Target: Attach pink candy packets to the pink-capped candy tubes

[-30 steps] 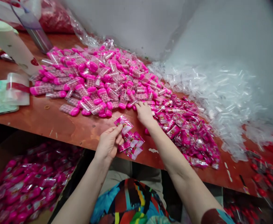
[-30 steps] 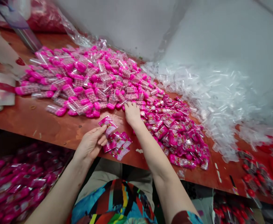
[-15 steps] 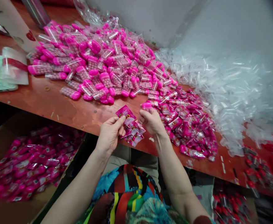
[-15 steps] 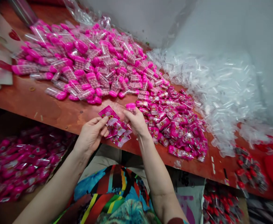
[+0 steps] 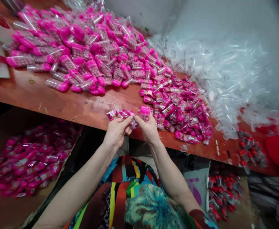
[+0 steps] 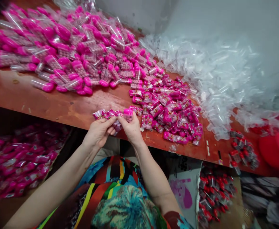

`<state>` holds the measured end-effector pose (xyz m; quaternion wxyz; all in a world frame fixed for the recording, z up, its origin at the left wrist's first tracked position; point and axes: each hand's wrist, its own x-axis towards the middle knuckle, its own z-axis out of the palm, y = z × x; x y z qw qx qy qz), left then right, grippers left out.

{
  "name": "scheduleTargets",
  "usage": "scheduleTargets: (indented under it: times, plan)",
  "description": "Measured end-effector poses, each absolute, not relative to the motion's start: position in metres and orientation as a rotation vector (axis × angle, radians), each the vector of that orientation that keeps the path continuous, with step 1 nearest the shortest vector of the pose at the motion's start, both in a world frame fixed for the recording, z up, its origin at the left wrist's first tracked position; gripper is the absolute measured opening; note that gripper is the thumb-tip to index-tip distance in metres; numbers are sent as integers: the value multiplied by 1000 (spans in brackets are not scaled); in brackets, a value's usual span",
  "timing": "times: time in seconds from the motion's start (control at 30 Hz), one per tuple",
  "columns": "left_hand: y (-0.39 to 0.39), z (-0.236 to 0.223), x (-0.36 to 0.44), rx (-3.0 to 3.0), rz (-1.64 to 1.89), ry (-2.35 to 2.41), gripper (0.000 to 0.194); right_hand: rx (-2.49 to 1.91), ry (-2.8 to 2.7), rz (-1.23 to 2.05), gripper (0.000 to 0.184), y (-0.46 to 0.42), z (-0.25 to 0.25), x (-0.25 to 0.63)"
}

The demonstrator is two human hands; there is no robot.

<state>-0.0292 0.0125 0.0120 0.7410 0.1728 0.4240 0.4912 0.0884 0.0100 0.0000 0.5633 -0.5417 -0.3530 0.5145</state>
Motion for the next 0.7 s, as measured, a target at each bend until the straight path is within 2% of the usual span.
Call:
scheduleTargets:
  times: [0.2, 0.33, 0.47, 0.6, 0.7]
  plan:
    - [12, 14, -24, 324, 1022, 886, 26, -1317, -952, 1062, 28, 12, -1, 92]
    - [13, 13, -27, 298, 1013, 878, 20, -1253, -864, 1250, 29, 12, 2, 101]
    - [15, 7, -31, 329, 1092, 899, 25, -1126, -682, 1421, 27, -1, 9, 109]
    - [16, 4, -30, 366, 1129, 899, 31, -1130, -665, 1381, 23, -20, 12, 104]
    - [15, 5, -27, 384, 1101, 883, 33, -1162, -696, 1344, 26, -27, 5, 97]
